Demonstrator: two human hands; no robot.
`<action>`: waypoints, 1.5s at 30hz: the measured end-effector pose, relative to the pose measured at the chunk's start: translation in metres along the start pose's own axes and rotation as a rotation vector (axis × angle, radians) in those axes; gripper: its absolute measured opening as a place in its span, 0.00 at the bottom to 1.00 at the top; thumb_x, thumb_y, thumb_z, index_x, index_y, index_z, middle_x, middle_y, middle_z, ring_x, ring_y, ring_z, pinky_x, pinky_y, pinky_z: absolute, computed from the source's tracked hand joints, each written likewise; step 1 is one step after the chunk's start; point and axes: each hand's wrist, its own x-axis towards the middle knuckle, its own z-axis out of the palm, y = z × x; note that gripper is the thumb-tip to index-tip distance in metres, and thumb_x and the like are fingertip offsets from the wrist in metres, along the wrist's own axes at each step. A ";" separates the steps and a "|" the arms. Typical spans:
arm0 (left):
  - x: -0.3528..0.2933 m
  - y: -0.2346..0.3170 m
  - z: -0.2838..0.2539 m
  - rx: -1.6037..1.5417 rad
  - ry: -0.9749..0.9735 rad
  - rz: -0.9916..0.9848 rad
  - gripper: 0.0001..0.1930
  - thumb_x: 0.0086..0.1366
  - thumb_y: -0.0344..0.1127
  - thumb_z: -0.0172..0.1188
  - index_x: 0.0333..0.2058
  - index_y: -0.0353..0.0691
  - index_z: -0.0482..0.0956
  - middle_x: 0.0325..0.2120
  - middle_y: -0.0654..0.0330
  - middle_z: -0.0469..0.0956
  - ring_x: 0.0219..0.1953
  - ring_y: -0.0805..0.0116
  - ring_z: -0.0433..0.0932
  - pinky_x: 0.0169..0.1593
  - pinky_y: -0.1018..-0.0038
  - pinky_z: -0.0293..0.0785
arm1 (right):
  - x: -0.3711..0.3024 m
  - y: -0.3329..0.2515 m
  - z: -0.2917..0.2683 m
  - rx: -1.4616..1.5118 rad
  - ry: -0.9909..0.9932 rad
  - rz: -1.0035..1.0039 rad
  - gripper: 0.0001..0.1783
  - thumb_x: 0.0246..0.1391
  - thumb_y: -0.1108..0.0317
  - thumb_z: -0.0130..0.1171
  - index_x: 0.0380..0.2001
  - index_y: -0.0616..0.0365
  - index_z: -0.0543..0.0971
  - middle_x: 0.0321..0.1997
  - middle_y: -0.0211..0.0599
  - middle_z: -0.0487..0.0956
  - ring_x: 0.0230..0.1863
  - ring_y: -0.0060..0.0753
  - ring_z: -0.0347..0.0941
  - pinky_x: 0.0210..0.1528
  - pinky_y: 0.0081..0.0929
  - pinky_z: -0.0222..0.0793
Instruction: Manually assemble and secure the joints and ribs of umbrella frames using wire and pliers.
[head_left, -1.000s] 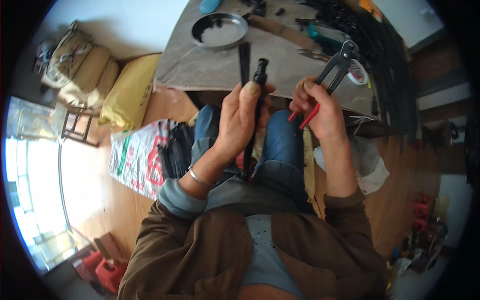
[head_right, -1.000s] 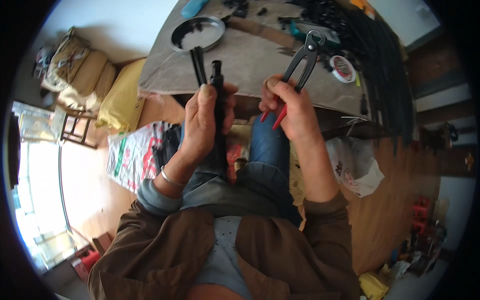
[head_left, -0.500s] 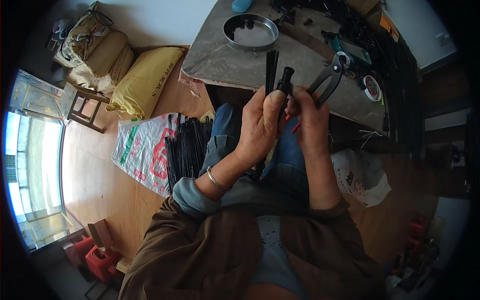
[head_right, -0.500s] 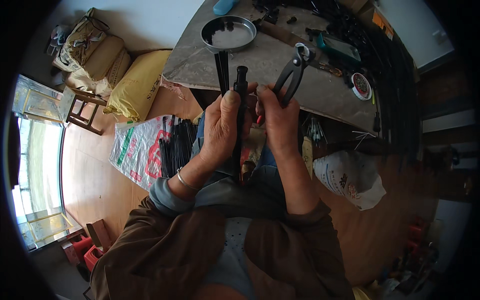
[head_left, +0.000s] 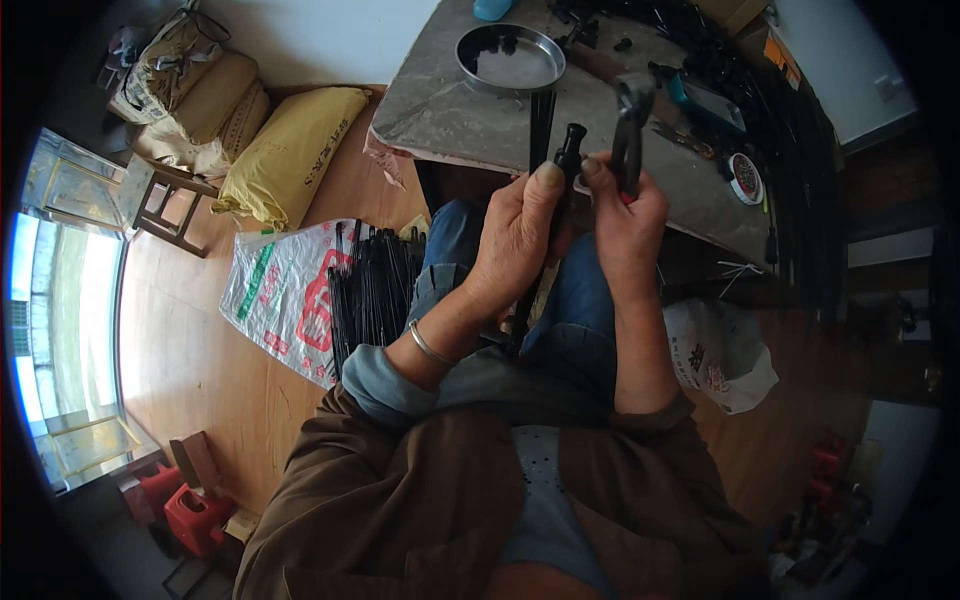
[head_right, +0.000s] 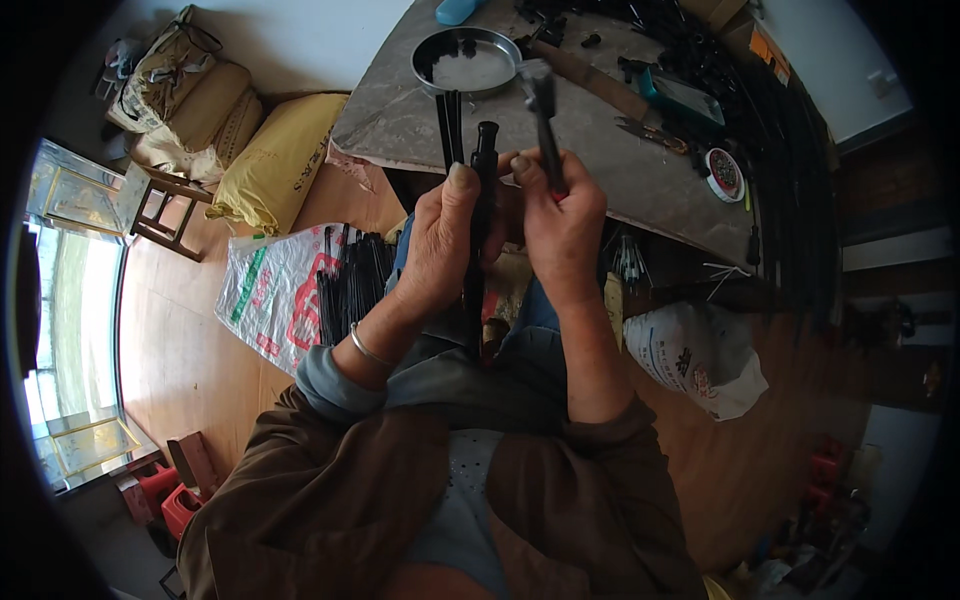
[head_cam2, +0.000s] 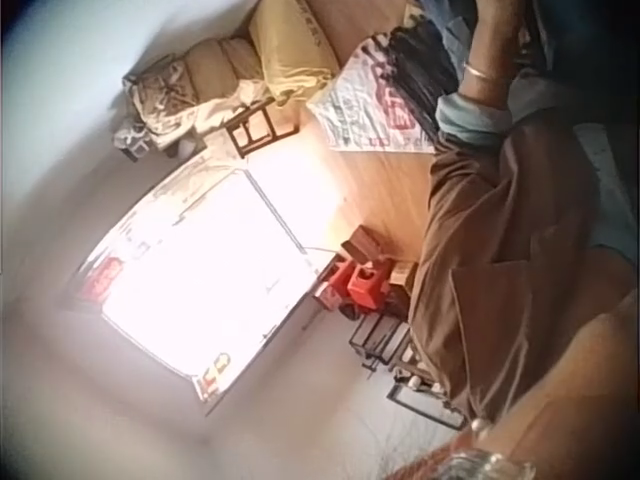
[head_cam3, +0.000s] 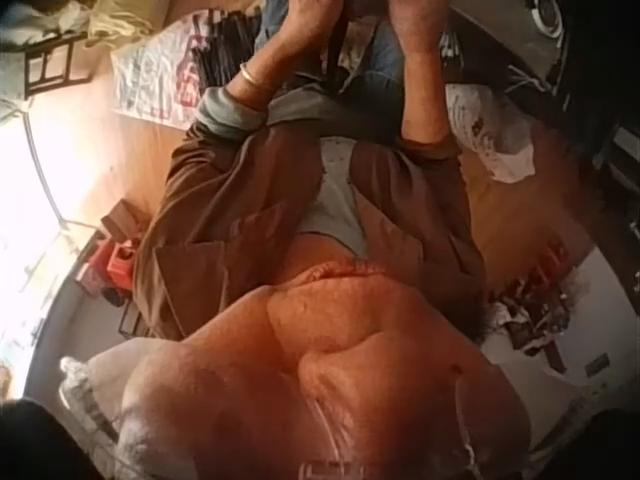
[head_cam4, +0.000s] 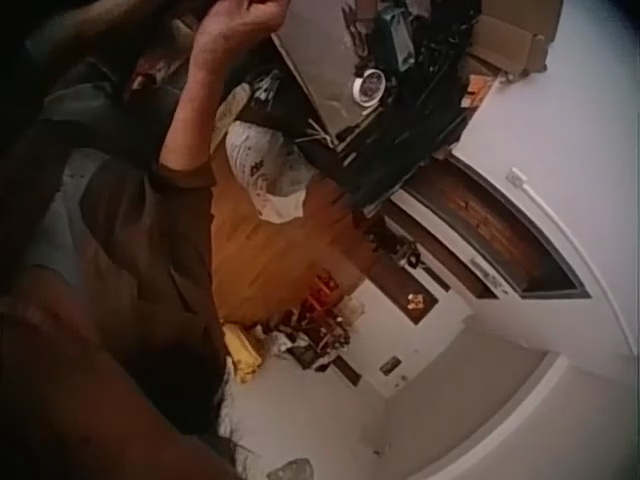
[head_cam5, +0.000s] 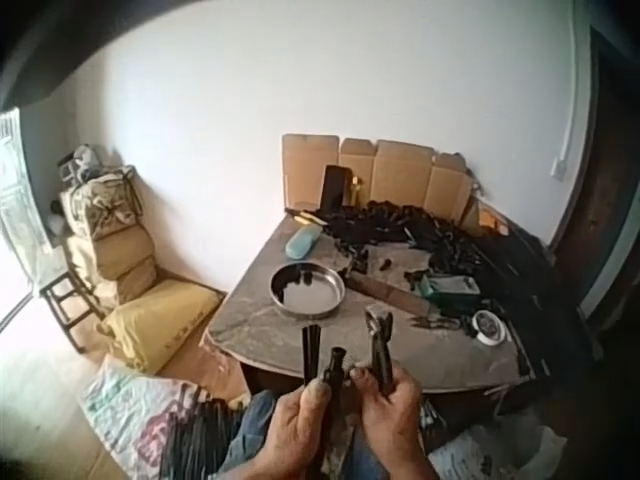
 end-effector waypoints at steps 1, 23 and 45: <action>0.002 -0.002 -0.003 -0.008 -0.029 -0.027 0.29 0.71 0.57 0.38 0.49 0.34 0.73 0.13 0.69 0.65 0.14 0.83 0.62 0.18 0.83 0.56 | -0.001 -0.003 0.002 0.079 0.015 0.042 0.11 0.60 0.64 0.56 0.32 0.62 0.76 0.23 0.26 0.77 0.23 0.12 0.69 0.23 0.14 0.62; 0.008 -0.004 -0.005 -0.110 -0.015 -0.044 0.31 0.69 0.60 0.39 0.44 0.32 0.74 0.16 0.67 0.70 0.16 0.83 0.66 0.19 0.84 0.59 | -0.021 0.002 -0.004 0.293 -0.209 0.274 0.12 0.61 0.62 0.52 0.30 0.60 0.74 0.22 0.30 0.74 0.21 0.20 0.70 0.21 0.17 0.64; 0.005 -0.004 -0.003 -0.155 -0.013 -0.021 0.29 0.69 0.58 0.42 0.43 0.32 0.74 0.18 0.67 0.70 0.19 0.84 0.67 0.21 0.85 0.61 | -0.025 0.004 -0.003 0.332 -0.189 0.236 0.12 0.61 0.61 0.54 0.33 0.60 0.76 0.21 0.28 0.76 0.20 0.19 0.73 0.21 0.14 0.61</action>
